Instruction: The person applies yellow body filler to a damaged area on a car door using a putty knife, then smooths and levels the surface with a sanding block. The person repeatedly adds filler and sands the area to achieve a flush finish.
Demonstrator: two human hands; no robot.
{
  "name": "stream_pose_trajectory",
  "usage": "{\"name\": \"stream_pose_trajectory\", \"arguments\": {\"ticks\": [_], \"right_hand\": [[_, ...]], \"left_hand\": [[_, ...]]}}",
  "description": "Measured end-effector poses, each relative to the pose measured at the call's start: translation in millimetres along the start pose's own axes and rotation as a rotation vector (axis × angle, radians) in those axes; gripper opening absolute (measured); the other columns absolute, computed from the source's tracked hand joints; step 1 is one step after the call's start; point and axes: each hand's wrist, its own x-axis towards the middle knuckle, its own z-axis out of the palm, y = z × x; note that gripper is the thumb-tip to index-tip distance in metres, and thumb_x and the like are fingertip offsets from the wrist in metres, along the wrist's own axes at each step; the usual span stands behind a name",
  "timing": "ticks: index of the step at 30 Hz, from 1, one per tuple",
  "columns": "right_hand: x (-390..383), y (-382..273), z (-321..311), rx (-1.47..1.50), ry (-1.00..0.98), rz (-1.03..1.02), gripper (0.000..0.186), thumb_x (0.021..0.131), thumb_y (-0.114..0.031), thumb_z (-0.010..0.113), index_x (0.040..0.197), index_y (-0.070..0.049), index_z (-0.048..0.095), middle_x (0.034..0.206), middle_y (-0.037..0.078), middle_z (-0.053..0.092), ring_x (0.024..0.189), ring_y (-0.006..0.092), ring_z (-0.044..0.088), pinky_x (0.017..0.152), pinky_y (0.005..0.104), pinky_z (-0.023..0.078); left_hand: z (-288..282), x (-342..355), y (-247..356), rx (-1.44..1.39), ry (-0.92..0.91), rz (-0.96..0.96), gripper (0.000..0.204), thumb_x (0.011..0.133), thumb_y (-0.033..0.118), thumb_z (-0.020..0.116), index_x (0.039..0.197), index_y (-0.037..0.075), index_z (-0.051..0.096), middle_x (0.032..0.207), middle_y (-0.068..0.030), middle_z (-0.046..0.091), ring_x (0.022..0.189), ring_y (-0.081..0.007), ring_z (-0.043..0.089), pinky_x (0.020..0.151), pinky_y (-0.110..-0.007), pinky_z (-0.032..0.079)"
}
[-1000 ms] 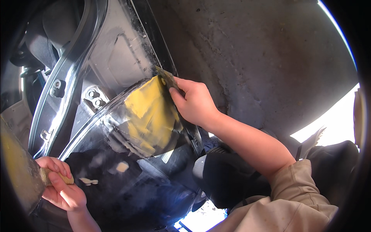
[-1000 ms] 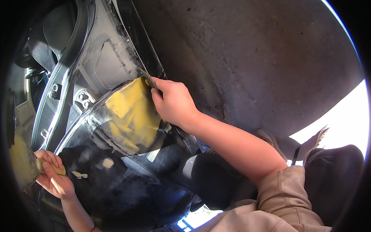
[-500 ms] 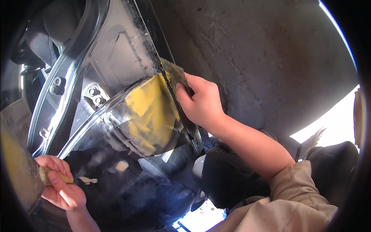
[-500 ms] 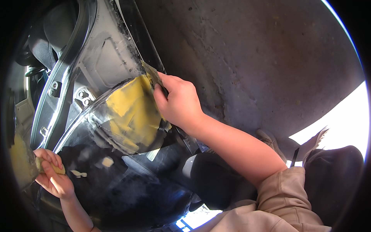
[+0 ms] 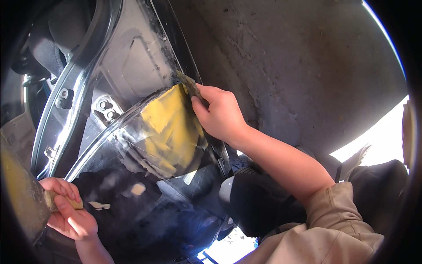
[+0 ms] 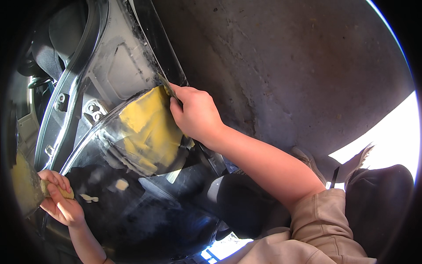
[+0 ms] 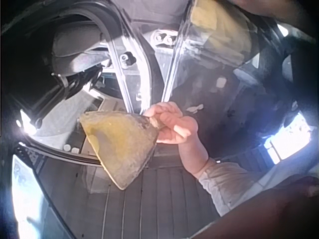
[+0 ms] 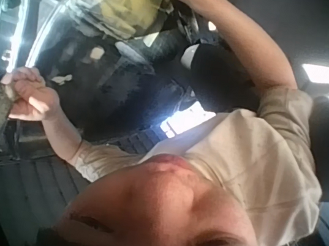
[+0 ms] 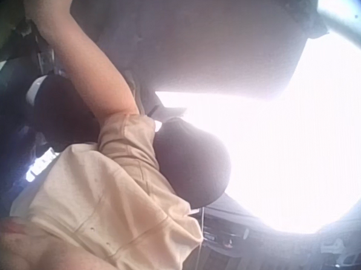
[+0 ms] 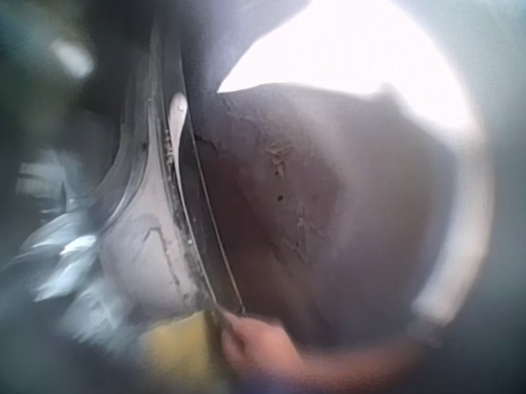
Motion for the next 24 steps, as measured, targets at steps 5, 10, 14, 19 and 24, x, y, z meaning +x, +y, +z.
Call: {"name": "stream_pose_trajectory", "arguments": {"ticks": [5,10,14,19,24], "right_hand": [[-2.4,-5.5,-0.4,-0.058,-0.056,-0.051,0.040,0.094,-0.008,0.065,0.134,-0.003,0.067,0.102,0.016,0.071,0.086,0.0368,0.071,0.078,0.0428,0.058],[-6.4,-11.9,4.9,-0.101,0.001,-0.176,0.042,0.092,-0.005,0.070,0.135,-0.004,0.068,0.104,0.013,0.070,0.074,0.0276,0.068,0.069,0.0369,0.057],[-10.8,-17.5,6.9,-0.134,-0.004,-0.206,0.047,0.090,-0.007,0.072,0.137,-0.005,0.067,0.110,0.013,0.069,0.075,0.0287,0.069,0.071,0.0372,0.058],[-15.6,-25.6,9.3,-0.178,0.003,-0.269,0.052,0.084,-0.006,0.075,0.136,-0.004,0.067,0.112,0.013,0.068,0.085,0.0301,0.070,0.076,0.0378,0.059],[-21.5,-35.3,13.2,-0.182,0.012,-0.345,0.058,0.075,-0.004,0.078,0.132,-0.003,0.068,0.108,0.011,0.067,0.093,0.0289,0.068,0.080,0.0382,0.059]], "left_hand": [[-2.4,-1.2,-1.9,-0.001,-0.006,0.000,0.038,0.111,0.008,0.043,0.147,0.020,0.040,0.103,-0.0104,0.045,0.075,-0.0148,0.042,0.055,-0.022,0.034],[-0.5,0.1,0.8,-0.004,-0.012,-0.001,0.032,0.111,0.008,0.043,0.141,0.017,0.042,0.103,-0.0105,0.045,0.075,-0.0142,0.042,0.055,-0.022,0.033],[3.6,1.0,5.5,-0.066,0.005,-0.049,0.011,0.112,0.009,0.044,0.122,0.009,0.049,0.102,-0.0084,0.043,0.079,-0.0137,0.042,0.060,-0.024,0.036],[4.2,-1.4,6.3,-0.066,0.009,-0.053,0.013,0.112,0.008,0.044,0.124,0.010,0.049,0.102,-0.0084,0.043,0.079,-0.0137,0.042,0.060,-0.023,0.035],[2.8,-1.8,3.9,-0.057,-0.013,-0.047,0.017,0.112,0.008,0.043,0.127,0.010,0.049,0.102,-0.0085,0.043,0.078,-0.0136,0.042,0.059,-0.023,0.035]]}}
